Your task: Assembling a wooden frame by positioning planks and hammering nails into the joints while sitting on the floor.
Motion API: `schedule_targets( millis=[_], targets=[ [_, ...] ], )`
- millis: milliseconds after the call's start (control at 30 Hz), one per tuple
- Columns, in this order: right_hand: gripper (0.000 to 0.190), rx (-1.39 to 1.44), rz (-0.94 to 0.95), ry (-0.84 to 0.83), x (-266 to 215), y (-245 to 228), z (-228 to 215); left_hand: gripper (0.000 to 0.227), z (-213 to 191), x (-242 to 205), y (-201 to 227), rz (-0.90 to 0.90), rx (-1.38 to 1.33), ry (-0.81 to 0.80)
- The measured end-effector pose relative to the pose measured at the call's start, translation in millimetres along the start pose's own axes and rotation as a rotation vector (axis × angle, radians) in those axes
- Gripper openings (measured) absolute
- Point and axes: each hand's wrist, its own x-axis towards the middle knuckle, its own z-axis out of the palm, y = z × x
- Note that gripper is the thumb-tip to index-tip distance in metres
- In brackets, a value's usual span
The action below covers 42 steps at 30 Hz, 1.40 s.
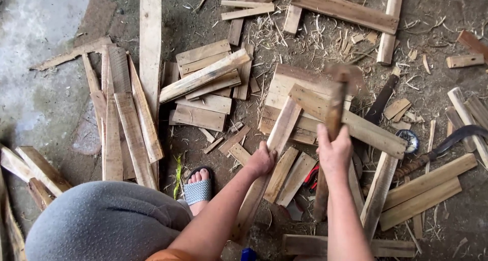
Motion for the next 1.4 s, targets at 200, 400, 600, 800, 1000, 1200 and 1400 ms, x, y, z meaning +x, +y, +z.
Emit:
schedule_targets(
  millis=[200, 400, 600, 800, 1000, 1200, 1400],
  targets=[
    [0.052, -0.221, 0.078, -0.170, 4.5, 20.5, 36.6, 0.042, -1.4, -2.2, 2.6, -0.019, -0.018, 0.001],
    [0.045, -0.068, 0.262, -0.207, 3.7, 77.9, 22.9, 0.046, -8.3, -4.0, 3.9, -0.009, -0.107, 0.000],
    [0.048, 0.073, 0.431, -0.051, -82.8, 134.6, 1.3, 0.037, 3.5, -9.2, 1.5, -0.028, -0.392, 0.171],
    [0.042, -0.172, 0.460, -0.038, -120.3, 229.3, 6.7, 0.043, -20.6, -80.8, 65.8, 0.064, -0.329, 0.239],
    [0.045, -0.308, 0.515, -0.121, -123.2, 267.0, 28.1, 0.035, -13.2, -93.2, 76.0, 0.132, -0.253, 0.300],
    [0.033, -0.295, 0.147, 0.080, -115.9, 255.0, 20.5, 0.035, -16.5, -138.7, 116.5, 0.292, -0.307, 0.232],
    [0.047, -0.083, 0.457, 0.482, -97.4, 133.1, -157.1, 0.033, -9.1, -169.2, 136.1, 0.373, -0.678, 0.091]
  ],
)
